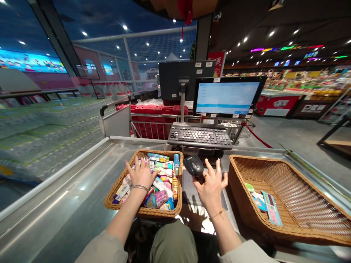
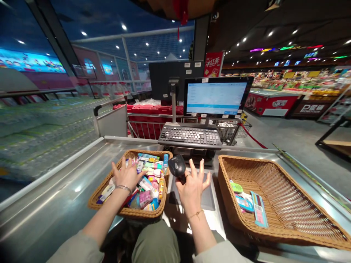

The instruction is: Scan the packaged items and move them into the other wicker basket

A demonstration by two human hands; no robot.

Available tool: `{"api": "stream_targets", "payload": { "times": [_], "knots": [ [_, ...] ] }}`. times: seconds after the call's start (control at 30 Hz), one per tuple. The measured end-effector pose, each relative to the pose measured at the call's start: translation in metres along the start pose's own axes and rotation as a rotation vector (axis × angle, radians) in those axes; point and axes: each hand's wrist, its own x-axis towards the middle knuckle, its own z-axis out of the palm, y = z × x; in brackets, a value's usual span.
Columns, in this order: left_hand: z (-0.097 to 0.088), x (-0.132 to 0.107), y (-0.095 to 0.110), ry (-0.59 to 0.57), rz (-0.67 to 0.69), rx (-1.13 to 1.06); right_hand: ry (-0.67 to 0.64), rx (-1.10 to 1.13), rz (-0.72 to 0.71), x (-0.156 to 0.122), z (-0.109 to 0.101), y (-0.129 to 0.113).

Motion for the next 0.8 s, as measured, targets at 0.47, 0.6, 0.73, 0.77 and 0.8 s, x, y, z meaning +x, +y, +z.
{"api": "stream_targets", "payload": {
  "times": [0.47, 0.6, 0.73, 0.77, 0.8],
  "knots": [
    [-0.012, -0.006, -0.025, -0.011, 0.05, -0.092, 0.006, 0.014, -0.002, -0.001, -0.003, 0.004],
    [-0.017, -0.012, -0.035, 0.033, 0.117, -0.097, 0.009, 0.009, 0.002, -0.001, -0.006, 0.004],
    [-0.022, -0.016, -0.044, 0.098, 0.204, -0.095, 0.012, 0.015, 0.009, -0.002, -0.009, 0.006],
    [-0.024, -0.017, -0.046, 0.115, 0.225, -0.097, 0.015, 0.016, 0.009, -0.002, -0.009, 0.006],
    [-0.027, -0.017, -0.049, 0.131, 0.246, -0.101, 0.017, 0.017, 0.009, -0.002, -0.01, 0.007]
  ]
}}
